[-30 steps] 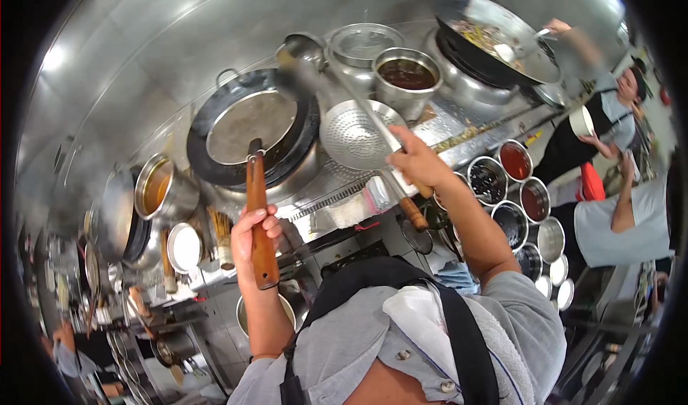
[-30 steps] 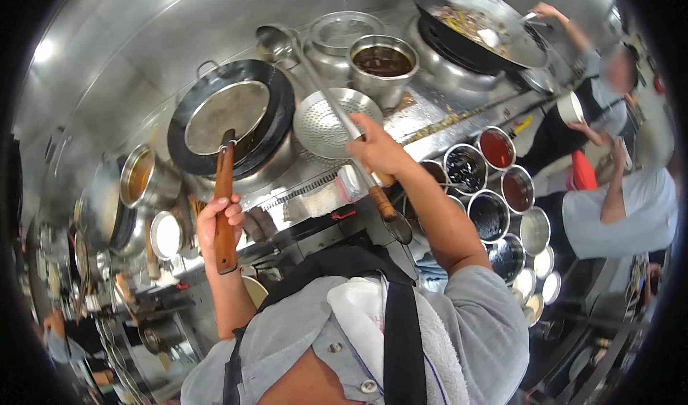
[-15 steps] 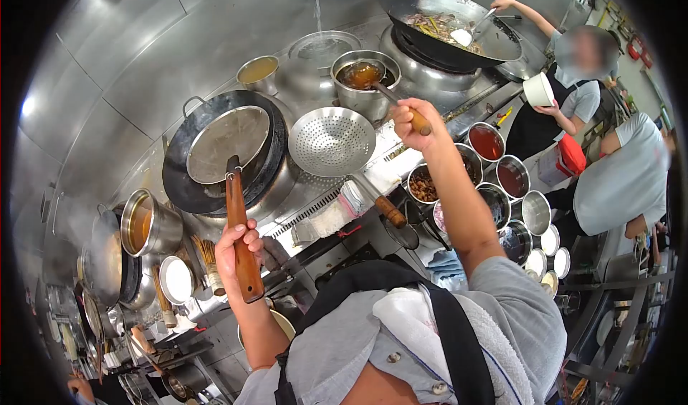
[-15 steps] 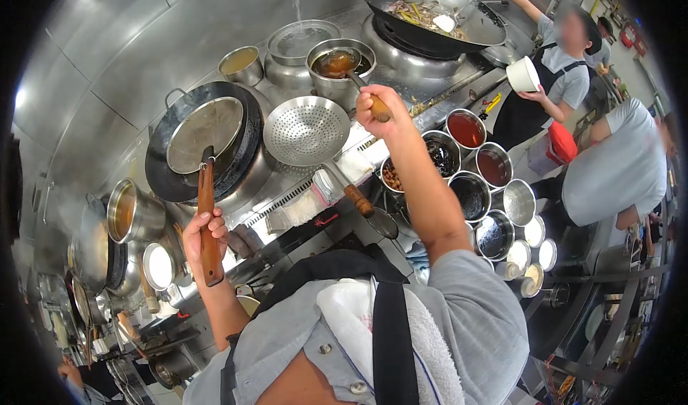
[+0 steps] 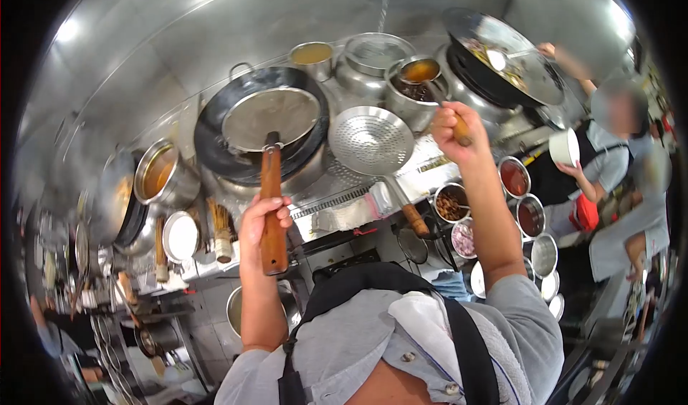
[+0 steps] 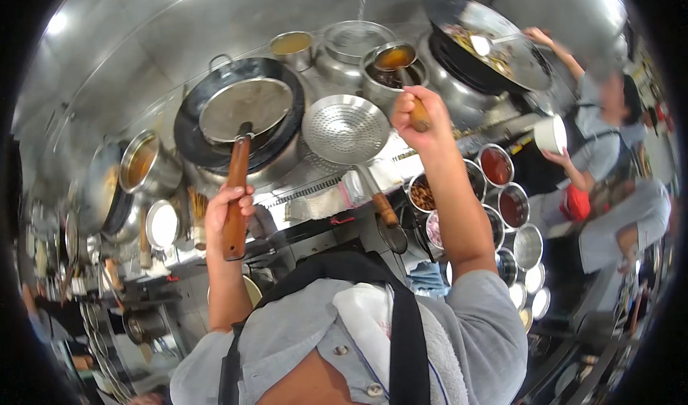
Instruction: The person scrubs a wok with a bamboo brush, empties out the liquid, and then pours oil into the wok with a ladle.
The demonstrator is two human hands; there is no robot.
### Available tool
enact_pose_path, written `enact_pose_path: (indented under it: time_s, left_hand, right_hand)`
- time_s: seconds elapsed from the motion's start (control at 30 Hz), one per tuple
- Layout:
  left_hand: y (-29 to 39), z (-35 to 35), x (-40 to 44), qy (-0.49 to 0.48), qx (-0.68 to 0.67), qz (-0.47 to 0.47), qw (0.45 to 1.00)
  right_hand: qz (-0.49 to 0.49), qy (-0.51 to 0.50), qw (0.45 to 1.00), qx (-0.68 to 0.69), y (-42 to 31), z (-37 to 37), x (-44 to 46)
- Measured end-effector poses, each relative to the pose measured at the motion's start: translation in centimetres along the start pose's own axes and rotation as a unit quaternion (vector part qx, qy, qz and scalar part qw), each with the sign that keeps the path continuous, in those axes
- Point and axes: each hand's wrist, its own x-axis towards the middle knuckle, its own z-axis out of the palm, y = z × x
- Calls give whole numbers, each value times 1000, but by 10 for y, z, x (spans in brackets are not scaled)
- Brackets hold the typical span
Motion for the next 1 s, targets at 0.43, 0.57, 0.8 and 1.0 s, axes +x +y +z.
enact_pose_path:
  time_s: [0.43, 0.57, 0.8, 1.0]
  left_hand:
    - [-3, 15, -4, 1, 44, 42, 998]
    - [-6, 13, -10, 18, 28, 63, 997]
    - [-7, 5, -13, 7, -23, 67, 997]
    - [-1, 6, -14, 6, -45, 50, 998]
  right_hand:
    - [145, -163, 973, 78, 115, 106, 43]
    - [197, -126, 968, -94, 145, 89, 76]
    - [42, -64, 790, -608, 151, 25, 67]
    - [-88, 24, 768, -634, 90, -21, 16]
